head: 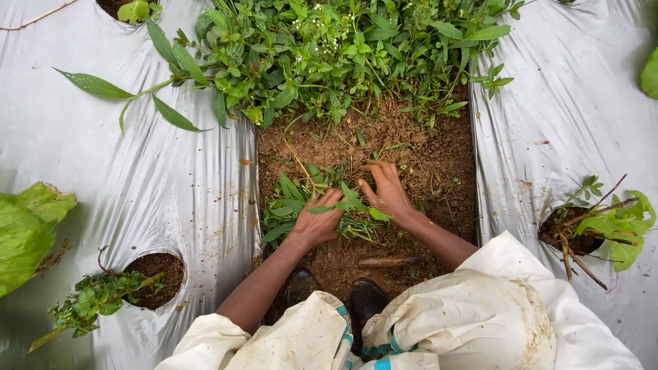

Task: The person is kneeling in a garden bed and removing weeds by hand. They pull up small green plants from the soil and gather them into a pile. The person also uses a small hand hoe to loosen the soil around the weeds before pulling them out.

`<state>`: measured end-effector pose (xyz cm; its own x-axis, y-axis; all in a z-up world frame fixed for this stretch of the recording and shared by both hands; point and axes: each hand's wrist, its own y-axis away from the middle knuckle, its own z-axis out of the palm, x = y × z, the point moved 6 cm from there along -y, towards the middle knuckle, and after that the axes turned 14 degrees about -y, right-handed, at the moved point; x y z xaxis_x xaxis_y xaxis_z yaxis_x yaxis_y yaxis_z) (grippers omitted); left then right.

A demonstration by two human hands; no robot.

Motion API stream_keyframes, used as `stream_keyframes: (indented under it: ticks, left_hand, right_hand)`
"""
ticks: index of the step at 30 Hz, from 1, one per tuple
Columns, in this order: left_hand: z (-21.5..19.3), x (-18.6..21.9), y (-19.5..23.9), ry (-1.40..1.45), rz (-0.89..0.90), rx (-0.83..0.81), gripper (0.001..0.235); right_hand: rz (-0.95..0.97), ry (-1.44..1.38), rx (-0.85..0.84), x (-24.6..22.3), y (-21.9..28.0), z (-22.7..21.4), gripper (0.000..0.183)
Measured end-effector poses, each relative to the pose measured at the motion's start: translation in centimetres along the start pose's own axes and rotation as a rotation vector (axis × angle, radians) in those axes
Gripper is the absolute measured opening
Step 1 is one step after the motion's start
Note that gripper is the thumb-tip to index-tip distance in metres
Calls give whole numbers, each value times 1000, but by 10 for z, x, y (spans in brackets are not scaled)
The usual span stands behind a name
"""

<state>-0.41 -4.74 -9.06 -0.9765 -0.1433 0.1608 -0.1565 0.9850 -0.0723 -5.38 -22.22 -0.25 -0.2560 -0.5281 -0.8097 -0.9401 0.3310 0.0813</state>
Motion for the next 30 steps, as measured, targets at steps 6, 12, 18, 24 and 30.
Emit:
stream_keyframes:
  ticks: [6, 12, 18, 24, 30]
  left_hand:
    - [-137, -1, -32, 162, -111, -239, 122]
    - [-133, -5, -47, 55, 24, -53, 114]
    - [-91, 0, -43, -47, 0, -370, 94]
    - [-46, 1, -18, -62, -27, -259, 75]
    - [-103, 32, -19, 3, -29, -58, 27]
  right_hand:
    - [-64, -348, -107, 17, 17, 4, 65]
    - [-88, -393, -234, 3, 24, 16, 46]
    - [114, -296, -138, 16, 16, -37, 25]
    - [135, -363, 141, -15, 35, -119, 27]
    - [131, -453, 176, -16, 56, -128, 27]
